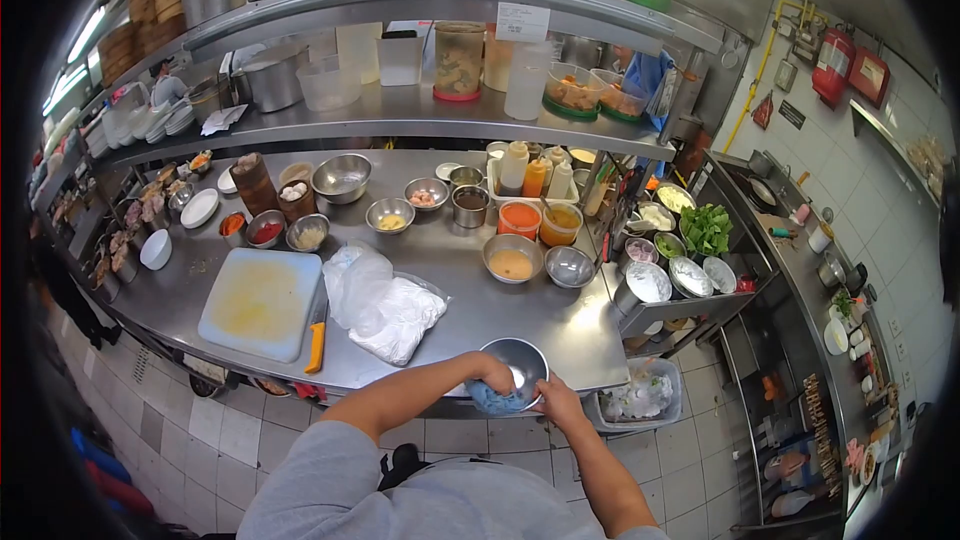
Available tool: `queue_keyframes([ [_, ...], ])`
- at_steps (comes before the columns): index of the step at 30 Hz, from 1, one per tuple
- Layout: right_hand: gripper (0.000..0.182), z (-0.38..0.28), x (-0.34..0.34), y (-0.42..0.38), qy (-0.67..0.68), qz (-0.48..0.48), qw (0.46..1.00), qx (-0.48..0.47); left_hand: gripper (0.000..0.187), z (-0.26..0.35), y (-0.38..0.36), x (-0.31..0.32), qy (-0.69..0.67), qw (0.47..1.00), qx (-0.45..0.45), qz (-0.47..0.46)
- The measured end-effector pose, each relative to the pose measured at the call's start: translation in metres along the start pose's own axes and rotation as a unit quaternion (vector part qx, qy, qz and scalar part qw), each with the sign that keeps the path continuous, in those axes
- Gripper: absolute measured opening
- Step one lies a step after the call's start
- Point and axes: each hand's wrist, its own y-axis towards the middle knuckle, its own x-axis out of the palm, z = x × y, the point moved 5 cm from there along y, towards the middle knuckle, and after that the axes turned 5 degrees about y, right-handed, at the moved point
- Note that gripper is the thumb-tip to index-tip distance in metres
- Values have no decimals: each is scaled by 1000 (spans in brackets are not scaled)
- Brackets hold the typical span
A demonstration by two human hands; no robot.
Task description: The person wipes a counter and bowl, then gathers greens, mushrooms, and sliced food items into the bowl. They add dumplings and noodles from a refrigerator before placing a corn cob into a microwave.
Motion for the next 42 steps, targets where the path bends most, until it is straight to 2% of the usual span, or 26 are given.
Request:
queue_keyframes([
  [1, 35, 8, 1, 0, 0, 0, 1000, -1, 39, 0, -9, -3, 0, 1000, -1, 0],
  [3, 34, 41, -10, -3, -20, 74, 993, 85, 37, 3, -29, -6, -158, 985, 33, -54],
  [5, 39, 59, -40, -18, 4, 157, 978, 140, 36, 10, -61, -23, -140, 988, 47, -54],
  [8, 43, 71, -65, -43, -9, 199, 968, 149, 38, -15, -87, -45, -68, 990, -34, 122],
  [9, 44, 79, -67, -51, 25, 227, 962, 151, 38, -26, -88, -43, -69, 990, -34, 122],
  [10, 46, 84, -67, -58, 59, 254, 953, 153, 43, -39, -92, -49, -55, 977, -68, 195],
  [11, 46, 88, -65, -61, 59, 253, 953, 153, 49, -51, -96, -53, -41, 957, -102, 268],
  [12, 46, 90, -65, -63, 57, 261, 950, 158, 49, -55, -96, -45, -42, 957, -102, 267],
  [14, 46, 90, -62, -65, 56, 269, 947, 164, 68, -64, -97, -23, 84, 901, -210, 369],
  [17, 45, 88, -54, -63, 48, 272, 945, 177, 76, -92, -57, 32, 36, 912, -235, 335],
  [21, 42, 87, -49, -55, 33, 273, 945, 179, 65, -81, -57, 62, 89, 826, -220, 511],
  [25, 35, 109, -40, -35, 73, 294, 927, 224, 53, -76, -64, 59, 59, 802, -194, 562],
  [26, 42, 128, -30, -29, 79, 292, 936, 180, 49, -74, -66, 61, 69, 795, -193, 571],
  [27, 42, 123, -32, -28, 77, 289, 937, 178, 45, -73, -69, 64, 79, 787, -192, 581],
  [29, 60, 104, -39, -29, 11, 280, 941, 188, 43, -78, -70, 71, 57, 790, -176, 584],
  [30, 68, 101, -41, -30, 48, 220, 945, 237, 41, -81, -70, 75, 39, 794, -160, 585],
  [31, 68, 100, -39, -35, 47, 217, 946, 234, 41, -82, -71, 80, 36, 792, -162, 587],
  [32, 66, 104, -26, -43, 172, 174, 938, 247, 41, -86, -72, 86, -43, 781, -133, 609],
  [33, 63, 103, -15, -46, 294, 128, 912, 257, 42, -88, -74, 89, -122, 763, -103, 627],
  [34, 62, 76, -9, -52, 431, 98, 857, 264, 42, -77, -76, 88, -124, 761, -105, 628],
  [36, 67, 21, 17, -50, 643, 22, 721, 258, 51, -20, -88, 74, -216, 740, 55, 635],
  [37, 74, 2, 33, -47, 719, -23, 649, 249, 51, 3, -93, 69, -221, 737, 52, 637],
  [38, 74, -11, 48, -43, 717, -29, 650, 252, 55, 36, -97, 60, -111, 759, 76, 637],
  [39, 78, -26, 62, -37, 762, -23, 596, 254, 59, 58, -96, 58, 0, 771, 98, 630],
  [40, 83, -38, 69, -32, 803, -16, 539, 254, 59, 60, -87, 63, -5, 769, 95, 632],
  [42, 86, -57, 67, -27, 802, -25, 529, 277, 58, 62, -70, 74, 122, 764, 15, 633],
])
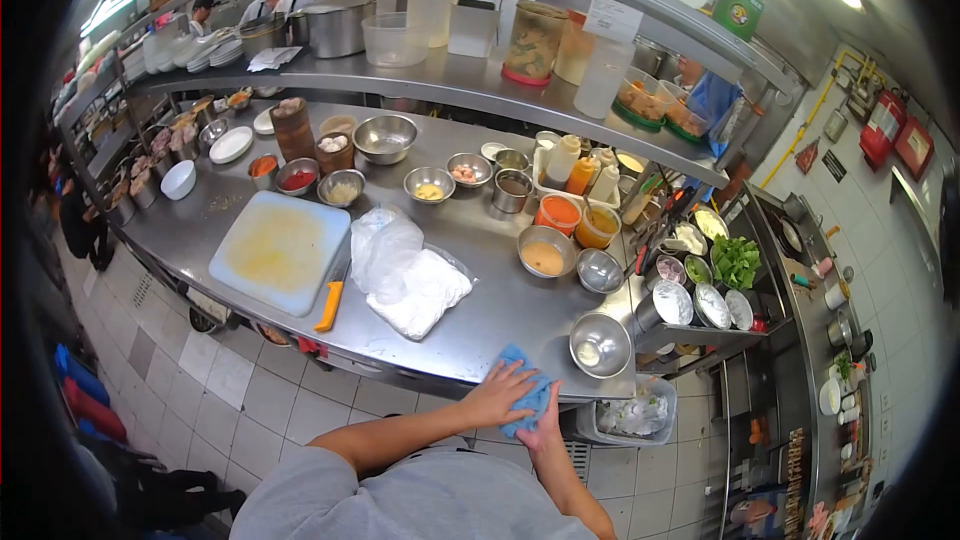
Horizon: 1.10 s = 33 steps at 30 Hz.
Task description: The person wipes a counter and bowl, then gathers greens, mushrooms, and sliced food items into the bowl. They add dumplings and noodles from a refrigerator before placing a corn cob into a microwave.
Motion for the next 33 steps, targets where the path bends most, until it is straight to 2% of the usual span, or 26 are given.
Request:
queue_keyframes([
  [3, 91, 13, 2, -6, -10, -14, 1000, 18, 54, -24, -17, 5, -53, 998, -40, -1],
  [4, 89, 17, 0, -7, -56, -67, 996, 35, 54, -30, -20, 6, -54, 998, -44, 0],
  [5, 87, 20, -1, -7, -100, -120, 986, 50, 51, -46, -24, 11, -126, 980, -153, -22],
  [6, 87, 16, 9, -17, -101, -119, 986, 51, 48, -62, -31, 15, -195, 945, -259, -43],
  [7, 81, 10, 36, -37, -165, -180, 969, 30, 48, -72, -40, 12, -196, 944, -260, -44],
  [8, 75, 7, 53, -50, -229, -240, 943, 9, 43, -91, -57, 11, -284, 895, -343, -31],
  [9, 75, 7, 49, -46, -229, -240, 943, 10, 38, -103, -73, 9, -367, 829, -421, -18],
  [10, 66, 11, 47, -42, -204, -303, 930, 41, 38, -106, -81, 5, -367, 829, -422, -18],
  [11, 56, 18, 46, -37, -177, -365, 911, 70, 39, -102, -92, 6, -490, 747, -447, -53],
  [12, 56, 24, 47, -24, -178, -362, 913, 65, 40, -96, -98, 9, -601, 650, -457, -91],
  [14, 44, 52, 38, 17, -264, -216, 928, 147, 43, -84, -103, 5, -613, 650, -431, -127],
  [15, 44, 64, 33, 36, -264, -213, 930, 142, 47, -77, -107, 1, -624, 647, -409, -158],
  [16, 39, 78, 20, 57, -256, -182, 935, 163, 44, -80, -116, -18, -612, 637, -456, -108],
  [18, 35, 107, 24, 71, -246, -148, 941, 178, 43, -100, -143, -41, -605, 647, -458, -79],
  [20, 50, 129, 49, 78, -323, -72, 936, 117, 42, -133, -186, -62, -565, 677, -473, -1],
  [21, 50, 142, 71, 75, -320, -68, 938, 113, 42, -143, -205, -78, -565, 678, -470, -8],
  [23, 76, 156, 112, 68, -561, 20, 828, -12, 44, -163, -245, -122, -594, 640, -485, 58],
  [24, 99, 184, 115, 80, -537, -53, 842, 21, 44, -173, -262, -135, -595, 641, -482, 55],
  [25, 99, 210, 132, 81, -537, -50, 842, 22, 51, -178, -286, -145, -586, 628, -509, 63],
  [27, 98, 273, 191, 81, -559, -268, 777, -107, 59, -191, -326, -158, -578, 612, -535, 68],
  [28, 98, 303, 204, 92, -559, -265, 778, -105, 60, -198, -343, -161, -582, 605, -540, 55],
  [29, 96, 329, 218, 107, -619, -242, 732, -149, 61, -207, -361, -166, -586, 597, -546, 43],
  [30, 94, 362, 229, 111, -671, -233, 682, -174, 63, -206, -384, -183, -664, 544, -511, 47],
  [31, 87, 378, 240, 117, -619, -244, 738, -114, 65, -211, -401, -206, -734, 488, -469, 55],
  [32, 83, 392, 243, 130, -566, -209, 796, -54, 65, -222, -416, -217, -804, 451, -385, 45],
  [33, 77, 405, 253, 129, -630, -175, 752, -90, 65, -226, -443, -226, -860, 408, -300, 58],
])
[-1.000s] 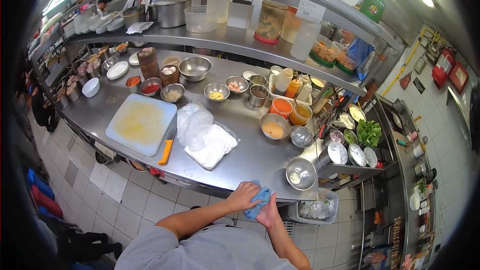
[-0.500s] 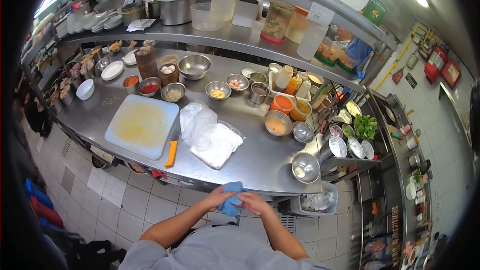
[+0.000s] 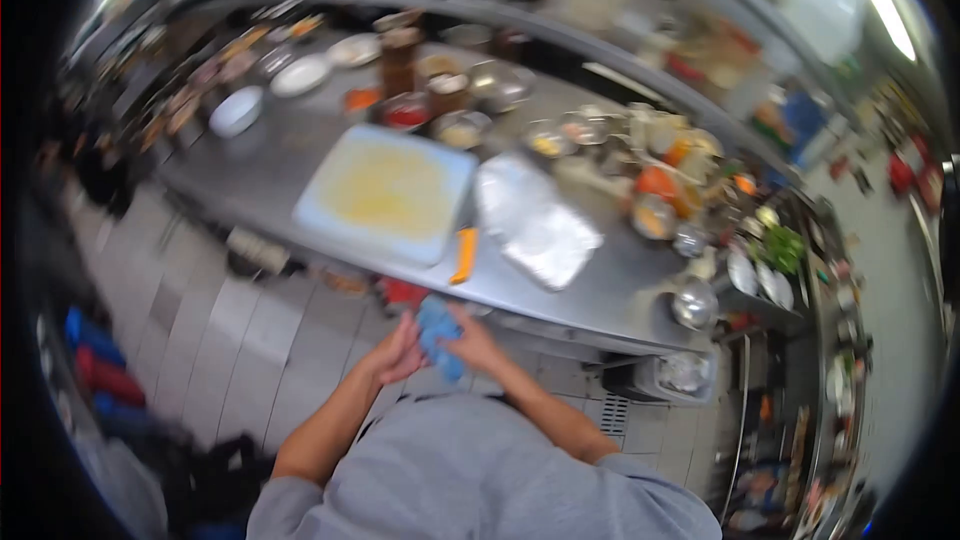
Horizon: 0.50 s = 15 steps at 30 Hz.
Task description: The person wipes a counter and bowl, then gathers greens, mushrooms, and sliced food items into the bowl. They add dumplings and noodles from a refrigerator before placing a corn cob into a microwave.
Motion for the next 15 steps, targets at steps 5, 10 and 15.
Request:
queue_keyframes([
  [5, 71, -49, 32, 50, 61, 82, 995, 17, 60, 61, -133, 11, 343, 906, 90, 230],
  [10, 71, -103, -16, 163, 61, 114, 991, -38, 52, 83, -231, -51, 268, 875, 128, 381],
  [15, 67, -68, 4, 290, -402, 259, 877, -40, 45, 93, -289, -95, 201, 847, 152, 469],
])
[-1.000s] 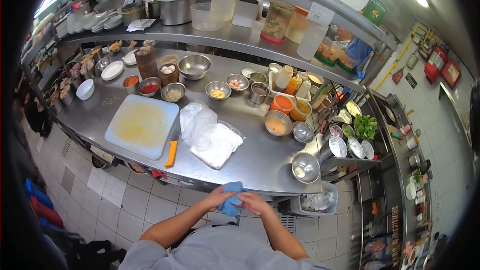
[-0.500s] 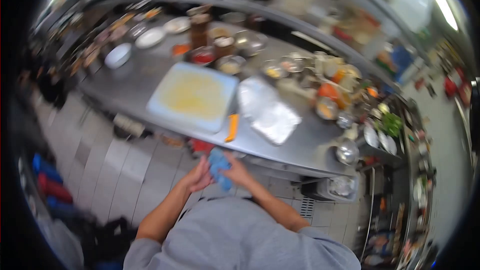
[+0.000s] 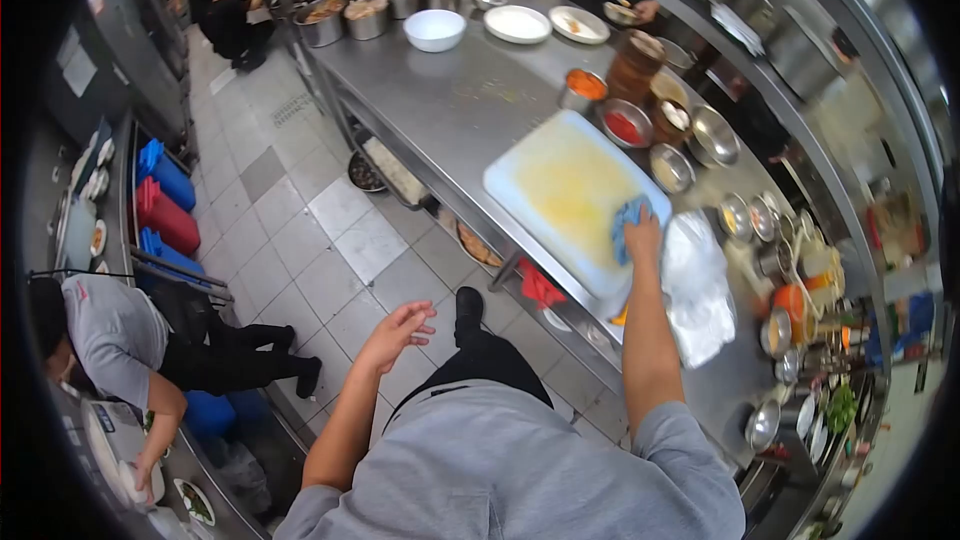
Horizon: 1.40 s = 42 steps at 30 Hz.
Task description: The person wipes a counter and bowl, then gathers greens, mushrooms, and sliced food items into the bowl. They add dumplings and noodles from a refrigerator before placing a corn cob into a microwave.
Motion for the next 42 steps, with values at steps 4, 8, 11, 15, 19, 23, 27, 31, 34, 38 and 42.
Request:
queue_keyframes([
  [4, 55, -66, 70, 13, 48, -52, 997, -28, 44, 10, 25, -58, -33, 998, -21, 52],
  [8, 49, -195, 125, 29, 233, -166, 946, -153, 44, 25, 84, -118, -40, 993, -48, 99],
  [11, 48, -265, 163, 125, 326, -142, 919, -172, 43, 37, 124, -166, 8, 988, -74, 133],
  [15, 53, -337, 226, 322, 159, -127, 968, -144, 40, 41, 146, -259, 88, 960, -94, 249],
  [19, 57, -299, 372, 396, 125, -249, 957, -78, 37, -31, 115, -311, 83, 928, -161, 327],
  [23, 52, -355, 421, 347, 76, -68, 970, -219, 34, -77, 88, -315, 81, 909, -238, 332],
  [27, 49, -478, 402, 184, 235, -196, 889, -341, 37, -108, 83, -295, 31, 895, -344, 281],
  [31, 40, -528, 375, 15, 417, -494, 697, -310, 34, -113, 103, -320, 45, 898, -381, 216],
  [34, 40, -542, 355, 14, 488, -587, 623, -174, 32, -96, 126, -362, 16, 905, -336, 262],
  [38, 45, -518, 333, 177, 465, -425, 762, -149, 29, -92, 144, -426, -49, 927, -284, 240],
  [42, 49, -409, 347, 314, 128, -321, 915, -210, 25, -59, 140, -476, 58, 916, -317, 240],
])
